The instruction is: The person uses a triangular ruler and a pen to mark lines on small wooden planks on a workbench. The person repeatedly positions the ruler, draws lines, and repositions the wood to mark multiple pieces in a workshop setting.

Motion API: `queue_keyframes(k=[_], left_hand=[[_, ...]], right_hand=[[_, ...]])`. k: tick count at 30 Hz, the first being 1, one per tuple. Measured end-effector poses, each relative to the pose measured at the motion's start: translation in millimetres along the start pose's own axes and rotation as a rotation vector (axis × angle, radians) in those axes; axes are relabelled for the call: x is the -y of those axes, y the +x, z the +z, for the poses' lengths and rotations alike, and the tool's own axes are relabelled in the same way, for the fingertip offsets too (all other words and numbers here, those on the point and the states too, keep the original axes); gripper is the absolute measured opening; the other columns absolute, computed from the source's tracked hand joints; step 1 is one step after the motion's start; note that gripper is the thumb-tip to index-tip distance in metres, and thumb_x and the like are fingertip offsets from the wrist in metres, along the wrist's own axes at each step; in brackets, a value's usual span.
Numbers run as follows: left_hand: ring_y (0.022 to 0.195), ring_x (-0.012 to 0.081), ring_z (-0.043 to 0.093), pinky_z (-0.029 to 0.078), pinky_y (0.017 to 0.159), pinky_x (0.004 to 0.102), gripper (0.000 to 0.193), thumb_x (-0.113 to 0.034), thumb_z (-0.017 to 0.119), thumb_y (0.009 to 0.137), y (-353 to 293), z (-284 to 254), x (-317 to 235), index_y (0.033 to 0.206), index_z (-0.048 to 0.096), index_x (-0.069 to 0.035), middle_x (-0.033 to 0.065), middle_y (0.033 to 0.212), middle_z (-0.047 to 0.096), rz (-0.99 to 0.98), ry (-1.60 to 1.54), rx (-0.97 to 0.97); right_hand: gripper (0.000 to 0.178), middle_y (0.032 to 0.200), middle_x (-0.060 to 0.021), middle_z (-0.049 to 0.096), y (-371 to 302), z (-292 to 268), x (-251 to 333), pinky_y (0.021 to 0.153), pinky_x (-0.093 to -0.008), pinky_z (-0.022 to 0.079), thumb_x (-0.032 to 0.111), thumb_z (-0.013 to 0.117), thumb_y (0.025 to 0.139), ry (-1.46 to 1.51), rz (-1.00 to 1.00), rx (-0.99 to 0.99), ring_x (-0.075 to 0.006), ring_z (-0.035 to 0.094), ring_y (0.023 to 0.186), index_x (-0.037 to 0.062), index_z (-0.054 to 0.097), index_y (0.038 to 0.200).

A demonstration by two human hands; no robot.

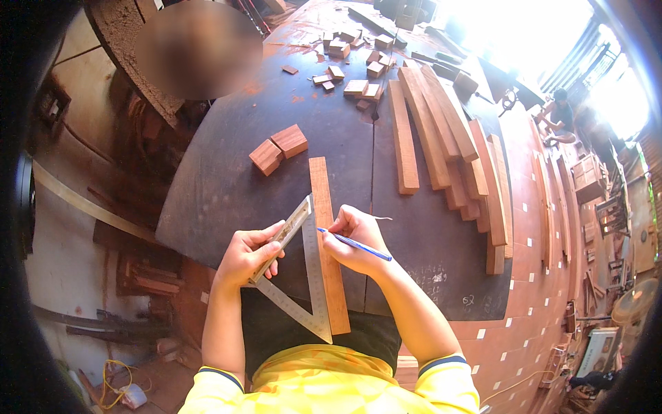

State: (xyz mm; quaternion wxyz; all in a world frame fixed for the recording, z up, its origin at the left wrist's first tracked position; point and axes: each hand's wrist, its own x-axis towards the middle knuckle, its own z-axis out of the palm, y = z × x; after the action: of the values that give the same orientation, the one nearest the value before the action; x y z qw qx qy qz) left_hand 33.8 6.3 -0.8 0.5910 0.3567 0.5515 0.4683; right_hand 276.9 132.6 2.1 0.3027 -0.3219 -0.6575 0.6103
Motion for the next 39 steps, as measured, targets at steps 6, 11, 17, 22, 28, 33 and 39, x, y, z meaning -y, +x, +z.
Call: queue_keyframes(k=[6, 11, 17, 22, 28, 33, 39], left_hand=[[0.061, 0.0114, 0.067, 0.057, 0.056, 0.0251, 0.046, -0.006, 0.068, 0.102, 1.0, -0.7, 0.4, 0.147, 0.061, 0.000, 0.0107, 0.089, 0.073, 0.000, -0.010, 0.002], [0.061, 0.0113, 0.067, 0.057, 0.056, 0.0250, 0.046, -0.005, 0.068, 0.101, 1.5, -1.4, -1.1, 0.147, 0.062, 0.000, 0.0108, 0.089, 0.074, -0.004, -0.013, 0.009], [0.061, 0.0112, 0.068, 0.057, 0.056, 0.0249, 0.046, -0.005, 0.069, 0.101, 1.5, -1.2, -2.1, 0.146, 0.062, -0.001, 0.0107, 0.089, 0.074, -0.006, -0.013, 0.014], [0.061, 0.0115, 0.068, 0.057, 0.056, 0.0253, 0.046, -0.004, 0.069, 0.101, 1.5, -1.7, -2.2, 0.146, 0.062, 0.000, 0.0106, 0.089, 0.074, -0.016, -0.018, 0.014], [0.062, 0.0115, 0.068, 0.057, 0.057, 0.0254, 0.047, -0.005, 0.069, 0.101, 1.1, -2.1, -2.6, 0.147, 0.061, 0.001, 0.0107, 0.089, 0.074, -0.009, -0.005, 0.016], [0.062, 0.0116, 0.069, 0.058, 0.058, 0.0255, 0.047, -0.006, 0.070, 0.101, 1.7, -2.5, -1.9, 0.147, 0.061, 0.001, 0.0109, 0.089, 0.074, -0.007, -0.016, 0.021], [0.062, 0.0119, 0.069, 0.058, 0.058, 0.0262, 0.047, -0.006, 0.070, 0.101, 2.0, -2.5, -1.5, 0.147, 0.061, 0.001, 0.0111, 0.090, 0.074, 0.003, -0.001, 0.025]], right_hand=[[0.016, 0.081, -0.0024, 0.064, -3.5, 2.4, -8.7, 0.061, -0.0238, 0.049, 0.001, 0.072, 0.088, 0.097, 0.016, -0.003, -0.0040, 0.060, 0.073, 0.0043, 0.056, 0.088], [0.014, 0.080, -0.0026, 0.065, -2.7, 5.4, 1.4, 0.062, -0.0232, 0.051, 0.000, 0.073, 0.086, 0.082, -0.020, 0.005, -0.0040, 0.061, 0.073, 0.0016, 0.060, 0.090], [0.017, 0.077, -0.0032, 0.067, -3.7, 3.1, -6.0, 0.058, -0.0227, 0.050, 0.001, 0.077, 0.086, -0.022, -0.082, 0.007, -0.0040, 0.061, 0.069, -0.0001, 0.061, 0.080], [0.018, 0.077, -0.0037, 0.064, -4.9, 6.5, -2.6, 0.058, -0.0218, 0.047, -0.008, 0.075, 0.082, 0.038, -0.011, 0.015, -0.0045, 0.059, 0.069, -0.0003, 0.061, 0.074], [0.015, 0.074, -0.0027, 0.063, -4.1, 5.8, -1.5, 0.056, -0.0223, 0.047, -0.005, 0.078, 0.081, -0.050, -0.094, 0.028, -0.0046, 0.059, 0.066, -0.0009, 0.065, 0.075], [0.016, 0.072, -0.0039, 0.064, -1.8, 6.8, 0.2, 0.055, -0.0234, 0.047, -0.003, 0.079, 0.080, -0.133, -0.176, 0.015, -0.0059, 0.059, 0.062, -0.0007, 0.065, 0.073], [0.016, 0.072, -0.0057, 0.066, -0.3, 4.8, -3.0, 0.055, -0.0244, 0.047, -0.002, 0.080, 0.078, -0.191, -0.190, 0.023, -0.0086, 0.060, 0.061, 0.0000, 0.065, 0.072]])
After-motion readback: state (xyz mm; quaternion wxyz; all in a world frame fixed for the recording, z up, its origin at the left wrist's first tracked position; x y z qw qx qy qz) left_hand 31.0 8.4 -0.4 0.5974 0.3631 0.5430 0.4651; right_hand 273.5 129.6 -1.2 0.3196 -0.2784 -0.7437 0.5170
